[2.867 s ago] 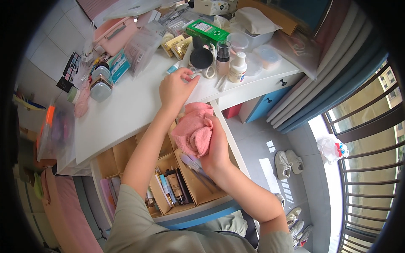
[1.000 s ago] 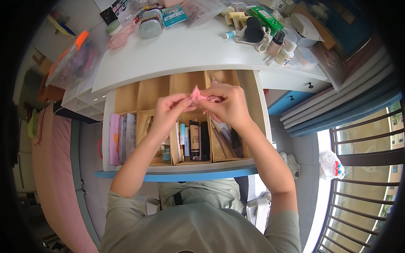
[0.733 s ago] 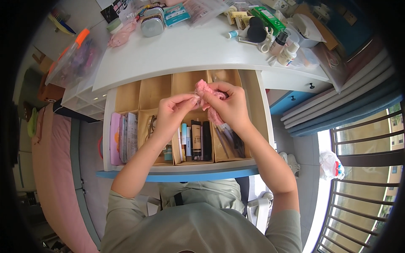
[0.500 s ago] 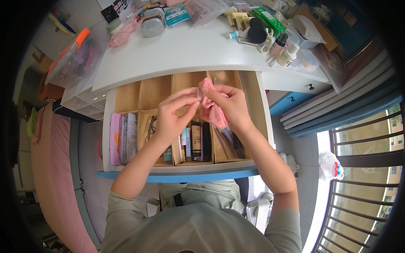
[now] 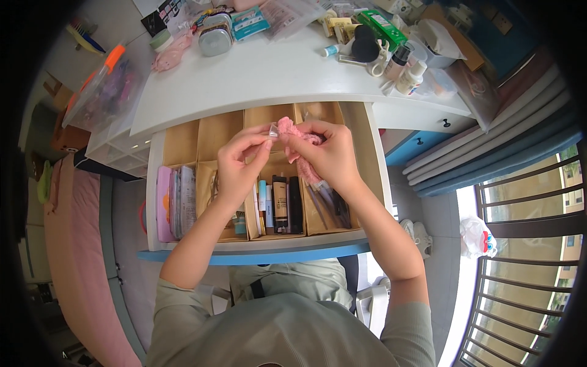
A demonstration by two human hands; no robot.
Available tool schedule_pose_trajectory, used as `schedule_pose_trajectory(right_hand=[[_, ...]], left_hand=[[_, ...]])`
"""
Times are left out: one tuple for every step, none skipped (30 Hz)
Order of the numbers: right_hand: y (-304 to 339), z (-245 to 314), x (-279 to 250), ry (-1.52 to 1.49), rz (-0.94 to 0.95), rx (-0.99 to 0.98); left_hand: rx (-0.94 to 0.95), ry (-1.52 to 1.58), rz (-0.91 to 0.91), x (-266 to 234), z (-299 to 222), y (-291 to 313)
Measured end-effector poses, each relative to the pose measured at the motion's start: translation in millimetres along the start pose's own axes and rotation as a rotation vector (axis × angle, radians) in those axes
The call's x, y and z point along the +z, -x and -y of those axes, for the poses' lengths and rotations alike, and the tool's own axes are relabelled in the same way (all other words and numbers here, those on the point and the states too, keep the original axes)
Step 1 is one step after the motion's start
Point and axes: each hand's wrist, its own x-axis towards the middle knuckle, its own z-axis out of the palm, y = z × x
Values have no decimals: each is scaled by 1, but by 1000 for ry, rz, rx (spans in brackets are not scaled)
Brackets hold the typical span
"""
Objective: The person wipes various cosmetic containers, including a spray bottle, a pump bottle, and a compact case, using a pink cloth and then places them back into a desk drawer.
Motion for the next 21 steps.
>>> schedule_pose_trajectory(right_hand=[[-1, 0, -1, -170, 22, 81], [-2, 0, -3, -168, 20, 79], [-2, -3, -3, -253, 34, 144], [-2, -5, -3, -338, 49, 210], [-2, -4, -2, -339, 46, 210], [-1, -3, 0, -372, 66, 250], [-1, -3, 2, -405, 85, 289], [0, -6, 3, -408, 87, 292], [-1, -10, 2, -446, 104, 283], [-2, -11, 1, -483, 121, 273], [-2, -10, 1, -483, 122, 270], [-1, -10, 1, -483, 151, 274], [0, -9, 2, -482, 180, 278], [-1, -7, 2, -483, 179, 278], [-1, -4, 3, -451, 203, 213], [-2, -2, 4, -419, 227, 148], [0, -6, 8, -353, 144, 111], [1, -7, 9, -352, 148, 110], [2, -8, 11, -208, 79, 33], [2, -9, 12, -65, 10, -43], [3, -11, 10, 79, -68, -145]], left_hand=[[51, -62, 4, 1, 0, -1], [54, -60, 6, 2, 0, -1], [93, -83, -25, 2, 2, -1], [131, -105, -55, 3, 3, -1], [130, -105, -52, 1, 5, -1], [134, -133, -52, -1, 6, -2], [138, -160, -52, -3, 6, -2], [135, -163, -53, -4, 6, -1], [112, -96, -75, -4, 4, -3], [90, -30, -98, -4, 3, -5], [77, 53, -108, -3, 2, -4], [76, 53, -107, -4, 2, -5], [-2, 141, -110, -6, 1, -5], [-81, 229, -113, -7, 1, -5], [-83, 229, -114, -7, 1, -5], [-107, 276, -131, -7, 1, -4], [-132, 324, -147, -6, 1, -4], [-130, 323, -151, -5, 2, -2], [-196, 368, -183, -2, 3, 0], [-263, 413, -215, 0, 4, 2], [-293, 464, -211, 3, 2, 2]])
